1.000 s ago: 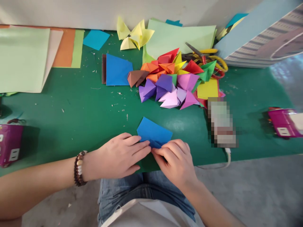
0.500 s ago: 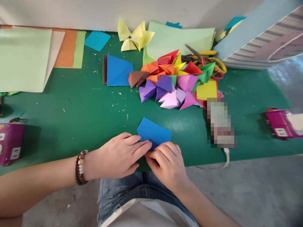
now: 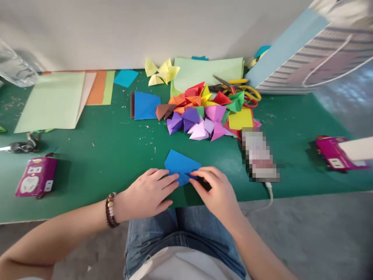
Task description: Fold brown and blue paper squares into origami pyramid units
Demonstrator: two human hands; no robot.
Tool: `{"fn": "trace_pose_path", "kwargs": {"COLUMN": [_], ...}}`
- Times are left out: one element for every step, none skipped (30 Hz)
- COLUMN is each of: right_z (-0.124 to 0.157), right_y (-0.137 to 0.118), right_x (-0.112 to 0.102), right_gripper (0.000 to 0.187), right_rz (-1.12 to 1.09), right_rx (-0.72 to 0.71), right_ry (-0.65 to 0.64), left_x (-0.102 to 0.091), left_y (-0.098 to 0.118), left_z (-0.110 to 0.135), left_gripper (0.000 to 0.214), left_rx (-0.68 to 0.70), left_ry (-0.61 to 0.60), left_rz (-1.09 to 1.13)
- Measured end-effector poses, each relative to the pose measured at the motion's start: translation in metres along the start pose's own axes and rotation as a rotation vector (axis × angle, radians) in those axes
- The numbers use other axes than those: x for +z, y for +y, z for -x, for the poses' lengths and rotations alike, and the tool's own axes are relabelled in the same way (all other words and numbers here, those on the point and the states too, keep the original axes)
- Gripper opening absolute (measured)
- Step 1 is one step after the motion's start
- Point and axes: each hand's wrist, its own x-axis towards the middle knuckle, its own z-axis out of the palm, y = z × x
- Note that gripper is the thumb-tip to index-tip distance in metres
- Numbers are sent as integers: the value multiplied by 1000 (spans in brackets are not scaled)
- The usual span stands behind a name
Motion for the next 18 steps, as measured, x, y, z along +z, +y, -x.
{"fn": "trace_pose_path", "kwargs": {"right_z": [-4,-9,-15,-22,-27,-32,-35,-36,-35,-33,-29,-25,-21,-17,-13,-10,-8,-6], "right_y": [3,6,8,10,11,12,12,12,11,11,10,9,8,7,6,4,3,2], "right_x": [1,3,4,6,7,9,9,9,9,9,8,8,8,7,8,8,9,10], "right_gripper": [10,11,11,11,11,11,11,12,14,16,18,18,16,14,12,12,11,11], "right_rz": [0,0,-4,-14,-34,-63,-98,-136,-170,-195,-213,-224,-234,-251,-271,-289,-302,-307], "right_rx": [-18,-37,-57,-77,-96,-113,-125,-131,-129,-117,-98,-76,-53,-36,-27,-18,-10,-2], "right_ry": [-10,-14,-14,-8,-2,3,10,21,44,76,123,166,192,185,154,109,59,17], "left_x": [1,4,7,12,17,23,30,36,41,45,49,51,52,53,54,54,55,56], "left_y": [8,18,29,41,52,63,73,81,87,92,94,96,97,98,98,97,97,97], "left_z": [-1,-2,-4,-7,-10,-13,-17,-20,-24,-26,-28,-29,-30,-30,-30,-30,-31,-31], "left_gripper": [44,47,51,56,59,63,66,66,64,60,58,56,55,55,54,54,53,52], "left_rx": [-45,-101,-172,-257,-343,-423,-502,-559,-595,-628,-650,-666,-677,-684,-688,-691,-693,-698], "left_ry": [3,11,26,54,83,117,158,193,220,249,275,296,314,328,339,347,357,367], "left_rz": [-15,-27,-41,-60,-74,-89,-105,-114,-122,-134,-141,-144,-143,-138,-132,-127,-125,-125]}}
